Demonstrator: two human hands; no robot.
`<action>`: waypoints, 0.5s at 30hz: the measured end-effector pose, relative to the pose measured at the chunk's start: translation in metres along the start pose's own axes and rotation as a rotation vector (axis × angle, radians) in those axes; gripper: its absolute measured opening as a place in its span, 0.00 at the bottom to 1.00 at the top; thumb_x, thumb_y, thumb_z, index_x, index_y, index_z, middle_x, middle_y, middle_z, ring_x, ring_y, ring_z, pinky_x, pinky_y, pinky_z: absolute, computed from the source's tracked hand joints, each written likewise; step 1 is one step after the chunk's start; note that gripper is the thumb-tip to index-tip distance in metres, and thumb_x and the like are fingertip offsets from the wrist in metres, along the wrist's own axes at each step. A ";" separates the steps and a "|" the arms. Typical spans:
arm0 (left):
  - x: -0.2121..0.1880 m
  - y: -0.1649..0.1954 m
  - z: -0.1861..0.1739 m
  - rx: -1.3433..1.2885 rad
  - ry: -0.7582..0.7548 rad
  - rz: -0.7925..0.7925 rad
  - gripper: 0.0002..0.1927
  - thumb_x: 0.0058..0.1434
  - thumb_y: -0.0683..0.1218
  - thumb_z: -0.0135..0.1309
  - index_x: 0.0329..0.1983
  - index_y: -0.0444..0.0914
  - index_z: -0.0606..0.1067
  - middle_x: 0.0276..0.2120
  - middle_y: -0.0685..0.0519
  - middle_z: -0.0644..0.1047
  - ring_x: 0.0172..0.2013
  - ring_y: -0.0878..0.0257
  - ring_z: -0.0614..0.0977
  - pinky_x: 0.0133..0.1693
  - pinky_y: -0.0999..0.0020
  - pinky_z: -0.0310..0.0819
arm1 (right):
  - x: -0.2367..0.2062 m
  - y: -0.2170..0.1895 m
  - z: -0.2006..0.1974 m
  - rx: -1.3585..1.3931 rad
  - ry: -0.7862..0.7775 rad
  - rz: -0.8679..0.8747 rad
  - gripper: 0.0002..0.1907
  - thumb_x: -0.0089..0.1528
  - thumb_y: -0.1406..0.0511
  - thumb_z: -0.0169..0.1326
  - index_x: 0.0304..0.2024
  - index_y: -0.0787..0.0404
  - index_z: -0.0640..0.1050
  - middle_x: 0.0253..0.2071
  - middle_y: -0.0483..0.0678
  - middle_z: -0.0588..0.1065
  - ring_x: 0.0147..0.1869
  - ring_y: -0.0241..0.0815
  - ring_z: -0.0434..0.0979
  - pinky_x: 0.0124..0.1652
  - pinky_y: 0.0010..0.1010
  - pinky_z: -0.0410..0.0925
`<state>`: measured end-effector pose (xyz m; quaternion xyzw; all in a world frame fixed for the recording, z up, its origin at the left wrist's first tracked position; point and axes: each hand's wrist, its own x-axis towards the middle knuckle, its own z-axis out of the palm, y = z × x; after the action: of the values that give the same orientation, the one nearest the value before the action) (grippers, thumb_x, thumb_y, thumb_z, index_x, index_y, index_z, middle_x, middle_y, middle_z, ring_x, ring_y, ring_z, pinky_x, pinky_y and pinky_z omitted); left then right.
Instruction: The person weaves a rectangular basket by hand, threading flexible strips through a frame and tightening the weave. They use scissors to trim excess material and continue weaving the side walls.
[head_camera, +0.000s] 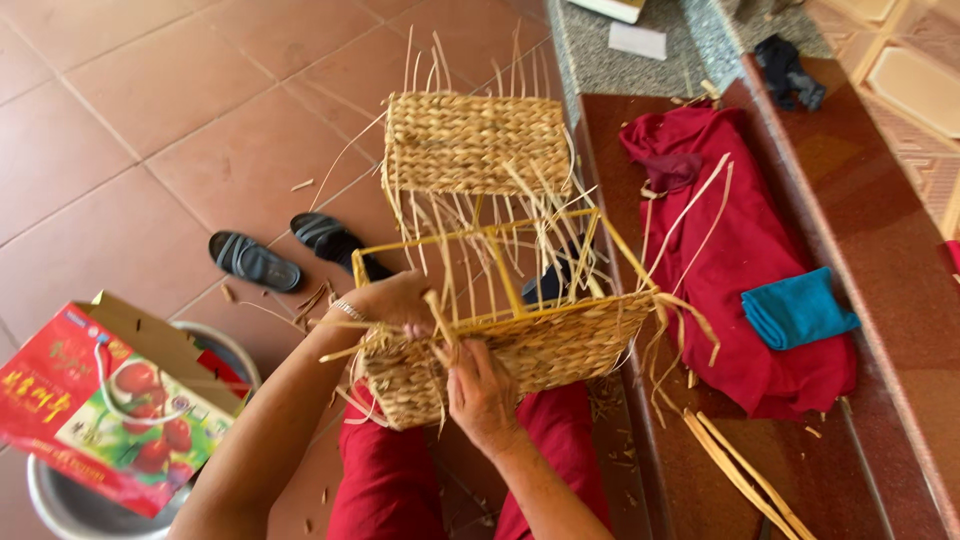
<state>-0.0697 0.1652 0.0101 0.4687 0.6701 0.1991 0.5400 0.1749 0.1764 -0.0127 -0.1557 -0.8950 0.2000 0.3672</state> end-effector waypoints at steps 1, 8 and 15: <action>0.001 -0.001 0.002 0.087 0.044 0.034 0.06 0.54 0.37 0.61 0.33 0.28 0.81 0.21 0.47 0.79 0.22 0.63 0.79 0.23 0.68 0.74 | -0.002 0.000 0.003 0.013 0.001 0.008 0.17 0.61 0.72 0.54 0.53 0.60 0.75 0.43 0.51 0.74 0.39 0.50 0.79 0.38 0.39 0.75; 0.001 -0.019 -0.003 0.107 0.053 0.236 0.09 0.53 0.37 0.58 0.37 0.34 0.84 0.24 0.50 0.81 0.25 0.65 0.79 0.26 0.66 0.72 | 0.001 0.000 0.005 0.250 0.044 0.200 0.08 0.65 0.71 0.54 0.48 0.64 0.77 0.41 0.50 0.76 0.32 0.42 0.79 0.31 0.30 0.74; -0.026 -0.006 0.010 -0.023 0.169 0.450 0.09 0.54 0.43 0.65 0.38 0.36 0.82 0.29 0.52 0.84 0.32 0.65 0.84 0.35 0.70 0.79 | 0.022 -0.010 0.002 0.118 0.145 0.160 0.08 0.60 0.69 0.65 0.38 0.62 0.77 0.32 0.46 0.77 0.26 0.39 0.74 0.27 0.30 0.67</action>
<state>-0.0634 0.1377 0.0162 0.5818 0.5894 0.3605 0.4292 0.1573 0.1765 0.0034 -0.2186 -0.8375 0.2691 0.4223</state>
